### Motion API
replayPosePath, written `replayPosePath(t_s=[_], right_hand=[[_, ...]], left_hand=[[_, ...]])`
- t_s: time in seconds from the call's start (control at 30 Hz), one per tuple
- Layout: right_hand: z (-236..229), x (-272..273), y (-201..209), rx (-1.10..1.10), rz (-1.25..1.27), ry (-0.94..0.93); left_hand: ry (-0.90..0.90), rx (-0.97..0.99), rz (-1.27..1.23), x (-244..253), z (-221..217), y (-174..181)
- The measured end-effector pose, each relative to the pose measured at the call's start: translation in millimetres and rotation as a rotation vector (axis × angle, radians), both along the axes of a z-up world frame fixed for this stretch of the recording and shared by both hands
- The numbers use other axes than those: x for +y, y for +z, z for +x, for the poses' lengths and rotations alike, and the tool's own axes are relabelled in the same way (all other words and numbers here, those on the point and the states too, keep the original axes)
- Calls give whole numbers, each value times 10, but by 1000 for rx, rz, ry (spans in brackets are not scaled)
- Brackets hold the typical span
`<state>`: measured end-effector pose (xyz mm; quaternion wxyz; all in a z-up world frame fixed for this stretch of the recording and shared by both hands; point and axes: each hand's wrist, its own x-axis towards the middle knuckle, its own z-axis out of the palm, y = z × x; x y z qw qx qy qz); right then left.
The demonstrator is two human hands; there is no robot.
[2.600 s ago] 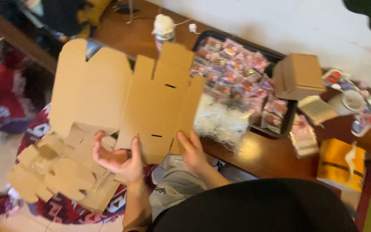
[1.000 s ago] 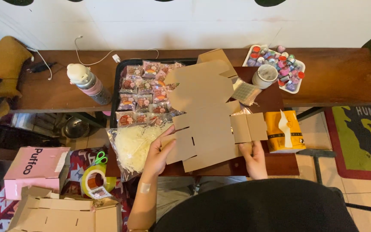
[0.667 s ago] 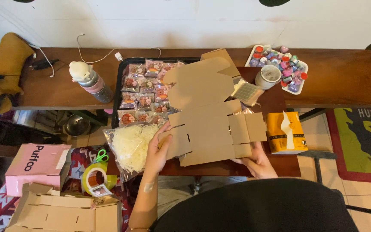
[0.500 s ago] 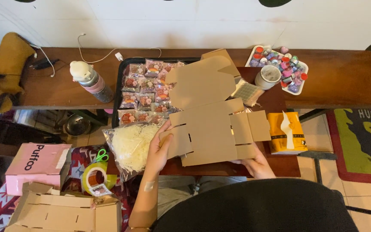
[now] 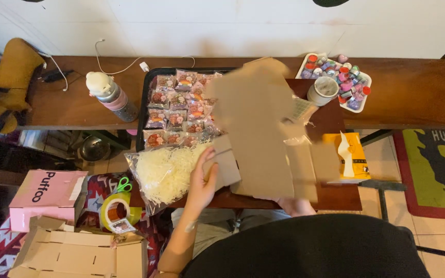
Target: Packing small items into a cardboard box with shredded paper filler.
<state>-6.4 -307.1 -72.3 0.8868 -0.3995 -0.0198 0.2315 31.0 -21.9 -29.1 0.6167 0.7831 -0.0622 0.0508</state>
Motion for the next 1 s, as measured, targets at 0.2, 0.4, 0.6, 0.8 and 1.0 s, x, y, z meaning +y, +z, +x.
replayPosePath(t_s=[0.2,0.4,0.6,0.8,1.0], right_hand=[[-61,255,258,-16,390,-116],[25,279,408,-438,240,-108],[208,267,61,-159,-376,-518],[260,269,88,-113,-471,-650],[320,135,-167,-117,-528,-741]], left_hand=[[69,-14,-157,-124,-72,-197],[140,-82,-288,-61,-7,28],[26,-104,-122,-207,-109,21],[-56,-199,-28,-281,-176,-140],[-222,-285,-9,-381,-322,-454]])
